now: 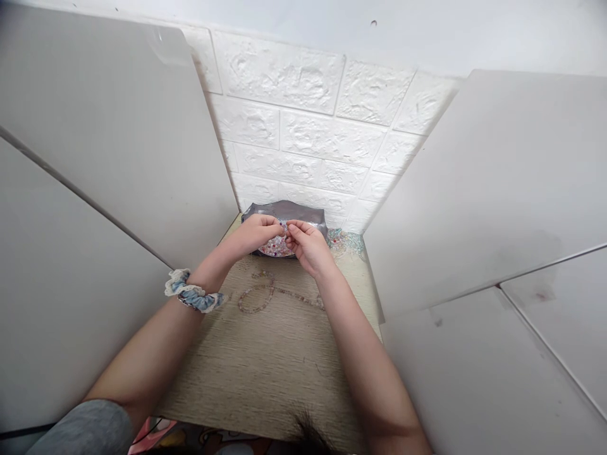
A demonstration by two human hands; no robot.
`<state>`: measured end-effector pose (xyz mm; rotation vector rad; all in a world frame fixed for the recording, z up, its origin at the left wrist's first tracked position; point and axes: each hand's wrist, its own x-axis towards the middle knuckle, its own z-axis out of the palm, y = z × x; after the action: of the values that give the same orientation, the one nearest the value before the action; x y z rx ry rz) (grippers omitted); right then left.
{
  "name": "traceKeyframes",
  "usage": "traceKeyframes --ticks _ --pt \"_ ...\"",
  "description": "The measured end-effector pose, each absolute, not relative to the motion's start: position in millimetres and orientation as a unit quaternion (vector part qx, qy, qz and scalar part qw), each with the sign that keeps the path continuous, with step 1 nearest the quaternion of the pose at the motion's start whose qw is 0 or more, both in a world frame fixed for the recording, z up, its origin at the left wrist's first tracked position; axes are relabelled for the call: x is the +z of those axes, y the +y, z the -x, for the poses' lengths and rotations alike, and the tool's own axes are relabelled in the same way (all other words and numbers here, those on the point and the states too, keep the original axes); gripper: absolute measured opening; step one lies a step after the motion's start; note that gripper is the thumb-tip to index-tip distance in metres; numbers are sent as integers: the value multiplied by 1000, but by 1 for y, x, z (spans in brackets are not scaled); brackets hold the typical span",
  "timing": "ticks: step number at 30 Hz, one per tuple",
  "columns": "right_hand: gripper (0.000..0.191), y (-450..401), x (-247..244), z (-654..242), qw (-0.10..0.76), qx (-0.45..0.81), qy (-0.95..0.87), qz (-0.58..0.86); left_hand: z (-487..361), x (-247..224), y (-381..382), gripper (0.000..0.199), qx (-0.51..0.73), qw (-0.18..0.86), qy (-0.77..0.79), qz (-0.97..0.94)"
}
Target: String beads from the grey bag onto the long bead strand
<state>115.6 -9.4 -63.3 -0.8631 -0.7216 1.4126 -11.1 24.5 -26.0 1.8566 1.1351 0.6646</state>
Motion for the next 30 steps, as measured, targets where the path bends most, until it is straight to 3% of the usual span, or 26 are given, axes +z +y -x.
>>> traceKeyframes --ticks 14,21,30 --pt "13 -9 -65 -116 618 617 -316 371 12 -28 26 20 269 405 443 -754" --pt "11 -8 -66 -119 610 643 -294 358 12 -27 28 32 289 423 422 -748" --pt "10 -8 -65 -119 612 639 -290 364 11 -26 26 27 287 390 453 -749"
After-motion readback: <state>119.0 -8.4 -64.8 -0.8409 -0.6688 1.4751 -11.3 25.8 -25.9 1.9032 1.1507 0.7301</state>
